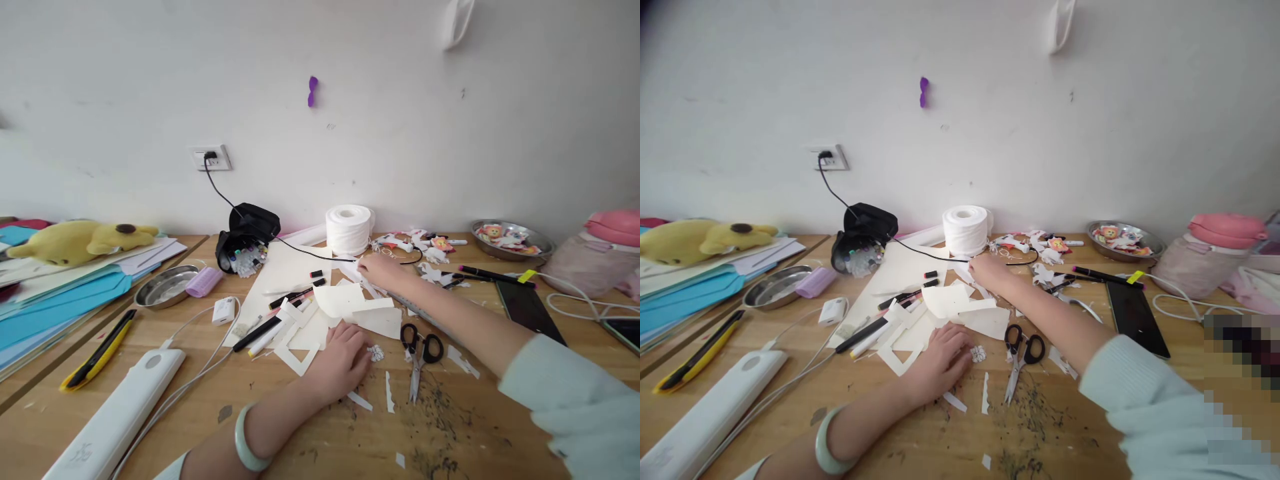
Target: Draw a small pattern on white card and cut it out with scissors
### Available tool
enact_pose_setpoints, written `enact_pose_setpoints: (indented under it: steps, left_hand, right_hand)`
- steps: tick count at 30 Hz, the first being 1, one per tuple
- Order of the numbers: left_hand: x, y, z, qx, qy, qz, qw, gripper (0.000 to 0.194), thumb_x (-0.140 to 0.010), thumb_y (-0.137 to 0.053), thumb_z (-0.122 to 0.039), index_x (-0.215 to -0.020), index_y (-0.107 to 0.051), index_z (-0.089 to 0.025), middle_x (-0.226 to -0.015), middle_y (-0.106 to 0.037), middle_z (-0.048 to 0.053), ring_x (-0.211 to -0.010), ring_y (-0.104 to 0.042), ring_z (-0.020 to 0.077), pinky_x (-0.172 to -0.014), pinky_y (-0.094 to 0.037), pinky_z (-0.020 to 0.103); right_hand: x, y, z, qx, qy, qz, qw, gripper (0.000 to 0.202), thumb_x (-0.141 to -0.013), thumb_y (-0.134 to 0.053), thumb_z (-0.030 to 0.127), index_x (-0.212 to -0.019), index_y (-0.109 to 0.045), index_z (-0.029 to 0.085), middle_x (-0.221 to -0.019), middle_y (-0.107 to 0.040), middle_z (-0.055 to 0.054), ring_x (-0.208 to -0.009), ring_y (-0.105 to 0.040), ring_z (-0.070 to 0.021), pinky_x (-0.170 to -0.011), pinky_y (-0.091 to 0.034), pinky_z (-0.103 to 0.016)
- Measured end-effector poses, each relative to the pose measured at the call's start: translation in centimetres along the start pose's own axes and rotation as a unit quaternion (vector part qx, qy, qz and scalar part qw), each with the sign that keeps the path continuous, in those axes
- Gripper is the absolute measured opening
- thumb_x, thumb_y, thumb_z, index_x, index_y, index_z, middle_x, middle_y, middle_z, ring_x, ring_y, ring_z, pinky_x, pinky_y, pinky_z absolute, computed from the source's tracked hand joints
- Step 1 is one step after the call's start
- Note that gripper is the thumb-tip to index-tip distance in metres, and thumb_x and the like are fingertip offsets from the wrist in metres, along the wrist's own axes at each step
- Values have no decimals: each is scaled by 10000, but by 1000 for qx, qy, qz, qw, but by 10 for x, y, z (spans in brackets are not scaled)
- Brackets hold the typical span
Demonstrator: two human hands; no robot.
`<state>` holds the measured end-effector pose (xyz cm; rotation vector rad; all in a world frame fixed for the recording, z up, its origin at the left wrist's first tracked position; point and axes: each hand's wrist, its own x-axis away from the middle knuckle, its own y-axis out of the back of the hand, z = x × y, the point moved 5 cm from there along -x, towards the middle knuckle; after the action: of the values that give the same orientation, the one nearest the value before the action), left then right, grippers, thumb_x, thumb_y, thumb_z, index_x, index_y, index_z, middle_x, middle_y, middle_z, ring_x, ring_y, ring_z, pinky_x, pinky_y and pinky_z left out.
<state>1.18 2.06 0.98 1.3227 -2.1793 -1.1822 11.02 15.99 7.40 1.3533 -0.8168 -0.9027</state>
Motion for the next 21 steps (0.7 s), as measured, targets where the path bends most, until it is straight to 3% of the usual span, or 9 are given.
enact_pose_setpoints:
  steps: [4,7,10,13,16,19,21]
  left_hand:
    - [0,1,-3,7,8,7,1000,124,-834,-443,-181,-897,-547,-205,-991,-598,54,-1014,-473,223,-898,-348,402]
    - [0,2,-3,12,13,7,1000,136,-833,-444,-182,-908,-554,-206,-1003,-601,57,-1024,-472,225,-905,-348,404]
    - [-1,1,-2,11,11,3,1000,138,-826,-452,-182,-910,-559,-203,-999,-595,58,-1019,-477,219,-903,-357,396]
    - [-1,0,-1,11,-1,-3,1000,149,-823,-453,-178,-922,-561,-204,-989,-594,60,-1004,-487,211,-902,-364,386]
    - [-2,0,-2,15,-15,-7,1000,152,-822,-451,-174,-925,-559,-203,-958,-596,59,-984,-497,205,-896,-377,373]
    - [-2,0,-1,18,-11,-5,1000,152,-817,-448,-165,-913,-561,-201,-939,-598,61,-962,-506,205,-877,-395,370]
    - [-2,0,0,22,-8,-6,1000,149,-813,-453,-161,-910,-561,-196,-947,-598,65,-963,-508,205,-879,-397,371]
  right_hand:
    - [-26,-17,9,23,-2,34,999,284,-830,-554,391,-905,-667,141,-980,-683,-137,-885,-617,-239,-762,-459,-333]
    - [-32,-21,8,29,-9,59,998,249,-831,-567,343,-891,-657,119,-929,-686,-114,-851,-632,-211,-762,-471,-342]
    - [-33,-19,4,21,-19,54,998,248,-833,-525,310,-904,-672,124,-948,-691,-148,-871,-634,-256,-723,-459,-326]
    - [-32,-23,5,2,-16,56,998,278,-768,-572,365,-890,-685,142,-960,-694,-158,-876,-628,-294,-693,-445,-316]
    - [-32,-28,7,-21,-15,59,998,175,-710,-612,265,-790,-687,129,-888,-703,-162,-805,-629,-280,-655,-428,-298]
    - [-36,-19,1,-60,-23,27,998,126,-720,-554,185,-739,-667,132,-813,-700,-132,-738,-611,-230,-621,-404,-266]
    - [-40,-2,-7,-97,-27,-13,995,172,-771,-492,205,-748,-651,143,-795,-691,-98,-724,-591,-194,-611,-393,-245]
